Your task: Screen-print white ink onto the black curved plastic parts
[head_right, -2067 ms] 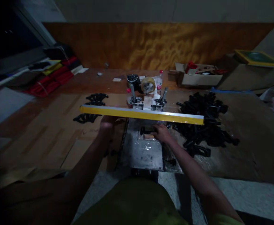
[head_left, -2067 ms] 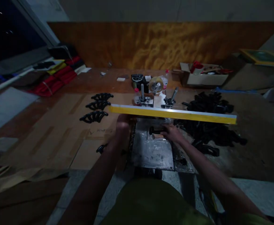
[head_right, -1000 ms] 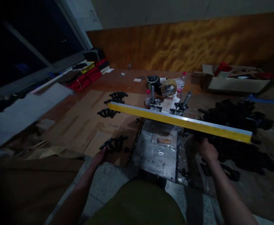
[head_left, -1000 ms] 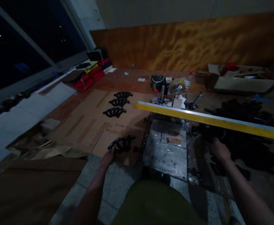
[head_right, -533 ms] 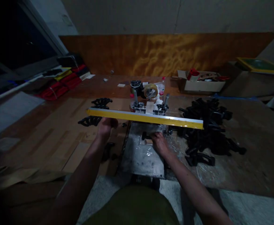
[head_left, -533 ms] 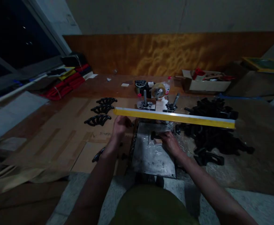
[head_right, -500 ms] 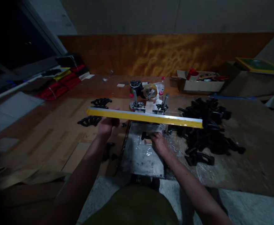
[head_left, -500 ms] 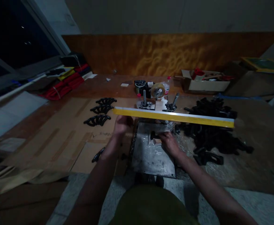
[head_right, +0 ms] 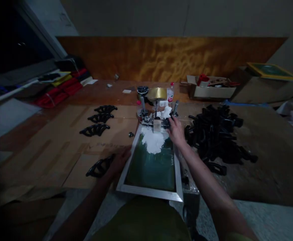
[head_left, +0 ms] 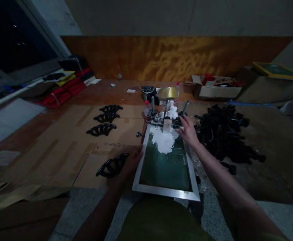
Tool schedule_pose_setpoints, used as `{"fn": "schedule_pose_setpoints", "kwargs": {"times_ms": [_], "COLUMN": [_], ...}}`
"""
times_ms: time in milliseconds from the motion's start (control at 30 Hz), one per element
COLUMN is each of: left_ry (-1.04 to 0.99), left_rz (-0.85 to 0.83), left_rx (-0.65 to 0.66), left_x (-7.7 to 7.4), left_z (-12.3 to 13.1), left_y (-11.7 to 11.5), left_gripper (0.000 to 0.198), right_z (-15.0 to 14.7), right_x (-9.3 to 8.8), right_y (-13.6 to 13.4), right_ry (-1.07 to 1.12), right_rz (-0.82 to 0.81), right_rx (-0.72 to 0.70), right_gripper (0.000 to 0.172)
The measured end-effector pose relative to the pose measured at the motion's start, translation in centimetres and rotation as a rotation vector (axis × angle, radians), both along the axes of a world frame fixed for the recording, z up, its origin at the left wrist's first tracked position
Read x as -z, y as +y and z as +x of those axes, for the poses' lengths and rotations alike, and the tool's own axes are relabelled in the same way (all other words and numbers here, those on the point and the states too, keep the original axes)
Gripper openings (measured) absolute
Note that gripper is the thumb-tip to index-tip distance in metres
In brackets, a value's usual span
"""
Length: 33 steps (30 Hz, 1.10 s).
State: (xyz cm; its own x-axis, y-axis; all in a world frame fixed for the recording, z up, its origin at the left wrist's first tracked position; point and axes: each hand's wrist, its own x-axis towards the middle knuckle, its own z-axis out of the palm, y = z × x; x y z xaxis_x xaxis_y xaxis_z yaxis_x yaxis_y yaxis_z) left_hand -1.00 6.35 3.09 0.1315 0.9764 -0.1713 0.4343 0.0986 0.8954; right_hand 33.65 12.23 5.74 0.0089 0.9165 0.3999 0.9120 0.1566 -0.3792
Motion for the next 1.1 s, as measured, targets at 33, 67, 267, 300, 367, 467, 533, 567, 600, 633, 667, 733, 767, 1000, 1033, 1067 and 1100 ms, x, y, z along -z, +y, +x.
{"fn": "schedule_pose_setpoints", "kwargs": {"times_ms": [33, 67, 267, 300, 367, 467, 533, 567, 600, 633, 667, 733, 767, 1000, 1033, 1067, 1100], "left_ry": [-0.027, -0.047, -0.096, -0.118, -0.164, -0.199, -0.195, -0.185, -0.171, -0.157, -0.146, -0.134, -0.134, -0.116, -0.098, -0.081, -0.066], "left_rz": [-0.034, -0.067, -0.092, -0.100, -0.120, -0.128, -0.124, -0.120, -0.117, -0.115, -0.114, -0.114, -0.113, -0.105, -0.106, -0.096, -0.079], "left_rx": [-0.007, -0.009, -0.046, -0.047, -0.038, -0.030, -0.027, -0.030, -0.032, -0.034, -0.038, -0.043, -0.043, -0.026, -0.020, -0.021, -0.032], "left_x": [1.1, 2.1, 4.6, 4.7, 4.7, 4.4, 4.1, 4.0, 3.7, 3.5, 3.3, 2.7, 2.5, 0.6, 0.0, -0.6, -1.4], "left_z": [0.1, 0.2, 0.5, 0.5, 0.4, 0.3, 0.3, 0.3, 0.3, 0.4, 0.4, 0.5, 0.6, 0.6, 0.4, 0.3, 0.2], "left_y": [-0.2, -0.3, -0.1, -0.1, -0.1, -0.3, -0.3, -0.3, -0.3, -0.3, -0.3, -0.4, -0.4, -0.5, -0.3, -0.1, 0.1], "left_gripper": [0.063, 0.064, 0.065, 0.066, 0.068, 0.069, 0.068, 0.068, 0.067, 0.066, 0.065, 0.063, 0.061, 0.062, 0.064, 0.064, 0.062], "right_z": [-1.5, -2.9, -6.9, -6.8, -6.3, -5.4, -5.2, -5.2, -5.4, -5.6, -5.8, -6.1, -6.1, -5.2, -5.3, -5.3, -5.0], "right_x": [-0.6, -1.1, -0.5, -0.2, 0.3, 0.0, -0.4, -0.5, -0.5, -0.3, 0.1, 0.9, 1.3, -1.0, -1.7, -2.4, -2.9], "right_y": [1.0, 1.8, 0.8, -0.3, -2.7, -5.1, -5.1, -4.8, -4.5, -4.2, -4.2, -4.7, -5.2, -2.6, -1.3, 0.1, 1.3], "right_ry": [-0.049, -0.103, -0.326, -0.338, -0.336, -0.295, -0.262, -0.244, -0.228, -0.216, -0.210, -0.210, -0.211, -0.151, -0.146, -0.148, -0.155], "right_rz": [-0.028, -0.080, -0.433, -0.422, -0.377, -0.366, -0.387, -0.386, -0.371, -0.345, -0.311, -0.252, -0.236, -0.273, -0.279, -0.292, -0.305], "right_rx": [-0.058, -0.095, -0.188, -0.245, -0.385, -0.590, -0.627, -0.596, -0.541, -0.484, -0.441, -0.440, -0.469, -0.334, -0.268, -0.207, -0.152], "right_gripper": [0.057, 0.054, 0.019, 0.020, 0.023, 0.030, 0.029, 0.028, 0.027, 0.026, 0.025, 0.027, 0.027, 0.033, 0.041, 0.048, 0.053]}}
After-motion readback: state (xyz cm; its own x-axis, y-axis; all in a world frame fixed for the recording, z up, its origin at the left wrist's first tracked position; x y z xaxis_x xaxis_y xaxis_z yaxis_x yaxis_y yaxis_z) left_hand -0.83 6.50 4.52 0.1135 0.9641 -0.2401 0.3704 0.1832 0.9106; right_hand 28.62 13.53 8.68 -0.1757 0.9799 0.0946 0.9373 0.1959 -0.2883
